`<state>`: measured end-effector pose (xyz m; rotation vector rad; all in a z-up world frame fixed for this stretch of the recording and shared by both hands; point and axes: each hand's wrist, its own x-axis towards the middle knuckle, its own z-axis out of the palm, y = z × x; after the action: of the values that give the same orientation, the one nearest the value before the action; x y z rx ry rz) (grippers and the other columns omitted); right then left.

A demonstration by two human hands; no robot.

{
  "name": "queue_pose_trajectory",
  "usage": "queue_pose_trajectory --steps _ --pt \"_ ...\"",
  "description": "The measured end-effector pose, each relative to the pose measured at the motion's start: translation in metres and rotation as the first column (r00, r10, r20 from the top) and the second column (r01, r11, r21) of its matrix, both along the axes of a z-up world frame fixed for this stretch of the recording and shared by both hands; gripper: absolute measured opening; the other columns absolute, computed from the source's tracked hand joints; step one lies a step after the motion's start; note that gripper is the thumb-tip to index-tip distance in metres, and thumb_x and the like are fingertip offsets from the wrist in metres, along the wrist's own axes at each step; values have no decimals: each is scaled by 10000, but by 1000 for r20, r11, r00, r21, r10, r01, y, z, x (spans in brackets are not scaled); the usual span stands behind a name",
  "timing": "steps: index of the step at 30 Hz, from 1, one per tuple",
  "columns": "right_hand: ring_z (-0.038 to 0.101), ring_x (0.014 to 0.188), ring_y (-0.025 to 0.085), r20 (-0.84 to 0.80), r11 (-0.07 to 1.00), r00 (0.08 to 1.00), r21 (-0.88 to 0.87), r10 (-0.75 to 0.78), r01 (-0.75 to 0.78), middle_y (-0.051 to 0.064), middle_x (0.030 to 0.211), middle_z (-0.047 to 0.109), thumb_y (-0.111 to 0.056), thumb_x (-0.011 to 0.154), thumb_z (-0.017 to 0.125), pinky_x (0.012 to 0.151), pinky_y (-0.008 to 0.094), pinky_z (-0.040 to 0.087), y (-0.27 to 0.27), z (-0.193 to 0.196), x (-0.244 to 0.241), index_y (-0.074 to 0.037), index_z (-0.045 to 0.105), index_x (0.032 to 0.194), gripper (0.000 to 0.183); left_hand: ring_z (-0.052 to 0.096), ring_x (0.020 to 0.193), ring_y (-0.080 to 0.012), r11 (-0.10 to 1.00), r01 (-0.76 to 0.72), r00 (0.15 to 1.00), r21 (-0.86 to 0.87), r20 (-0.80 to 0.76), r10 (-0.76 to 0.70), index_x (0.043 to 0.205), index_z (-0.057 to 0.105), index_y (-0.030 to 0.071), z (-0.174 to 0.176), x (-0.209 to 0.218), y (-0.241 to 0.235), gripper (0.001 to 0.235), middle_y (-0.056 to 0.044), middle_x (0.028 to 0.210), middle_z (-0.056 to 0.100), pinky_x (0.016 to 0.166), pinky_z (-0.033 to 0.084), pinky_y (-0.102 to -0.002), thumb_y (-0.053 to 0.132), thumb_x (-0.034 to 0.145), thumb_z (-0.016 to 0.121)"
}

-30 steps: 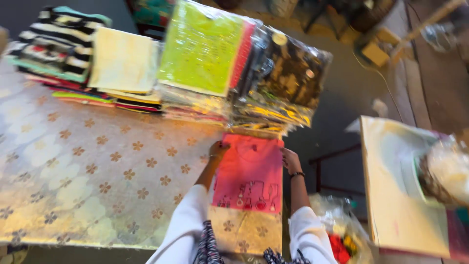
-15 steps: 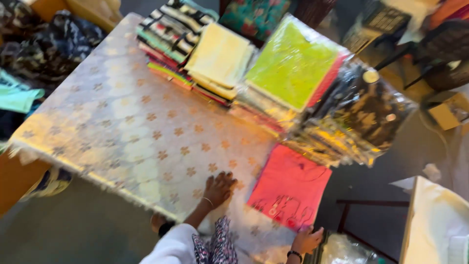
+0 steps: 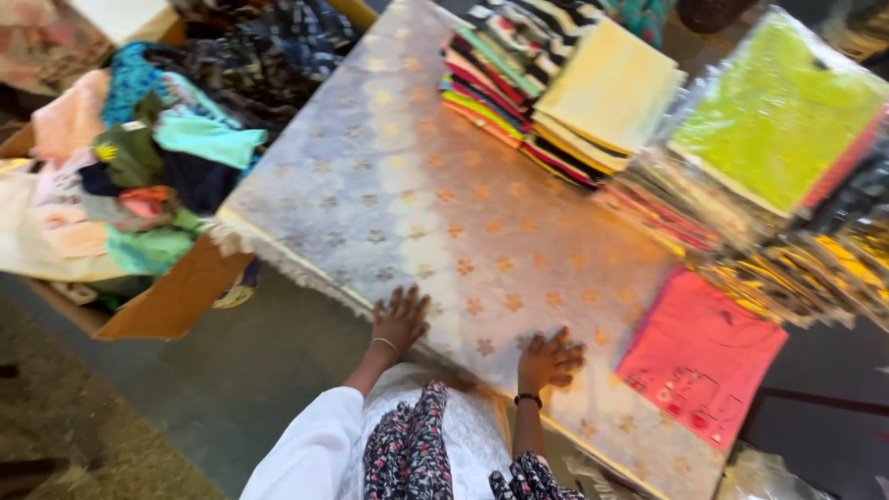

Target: Fold a pink t-shirt and then a light green t-shirt on a table.

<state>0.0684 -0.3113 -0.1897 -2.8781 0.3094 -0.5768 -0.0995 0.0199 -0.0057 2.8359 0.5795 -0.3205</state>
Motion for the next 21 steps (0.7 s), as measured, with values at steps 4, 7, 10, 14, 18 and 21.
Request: queue_pose_trajectory --steps 4,7,10,14,18,21 --pt "180 1552 526 -117 989 982 12 147 -147 248 1726 175 -511 1067 425 1078 777 251 66 105 -30 -239 366 1639 636 163 1551 -310 992 120 992 25 27 -120 1597 273 331 6 -11 20 714 -45 1708 125 1127 197 -700 543 967 535" --pt "186 1562 511 -87 992 988 19 125 -124 229 1734 204 -507 1088 430 1097 778 249 73 121 -34 -238 402 1634 609 177 1549 -301 987 151 989 -61 0 -151 1594 275 368 27 -9 34 722 -19 1711 126 1144 191 -694 576 953 534" --pt "192 1566 503 -96 994 989 8 113 -113 220 1740 224 -495 1091 433 1095 773 253 74 122 -30 -229 413 1637 608 196 1538 -296 990 109 993 -94 48 -105 1594 284 395 6 -6 55 713 3 1714 128 1154 187 -696 594 955 532" --pt "221 1567 485 -100 992 989 -56 107 -113 222 1752 238 -485 1114 431 1094 740 268 83 139 -39 -221 423 1638 587 180 1532 -319 983 -181 975 38 138 175 1606 297 370 -44 -14 93 710 15 1716 124 1079 176 -717 553 965 540" --pt "222 1560 512 -71 987 988 -75 138 -143 223 1746 252 -469 1109 436 1101 741 260 77 132 -36 -209 431 1649 599 203 1524 -333 958 -275 954 -86 100 283 1560 325 411 1 -7 124 676 -8 1707 121 1128 180 -675 581 942 540" --pt "240 1541 491 -105 995 990 -17 97 -99 211 1733 251 -487 1082 463 1068 743 258 84 144 -38 -220 441 1615 597 210 1503 -354 948 -298 952 -116 36 304 1565 311 398 7 12 159 666 -34 1705 116 1101 188 -687 592 965 526"
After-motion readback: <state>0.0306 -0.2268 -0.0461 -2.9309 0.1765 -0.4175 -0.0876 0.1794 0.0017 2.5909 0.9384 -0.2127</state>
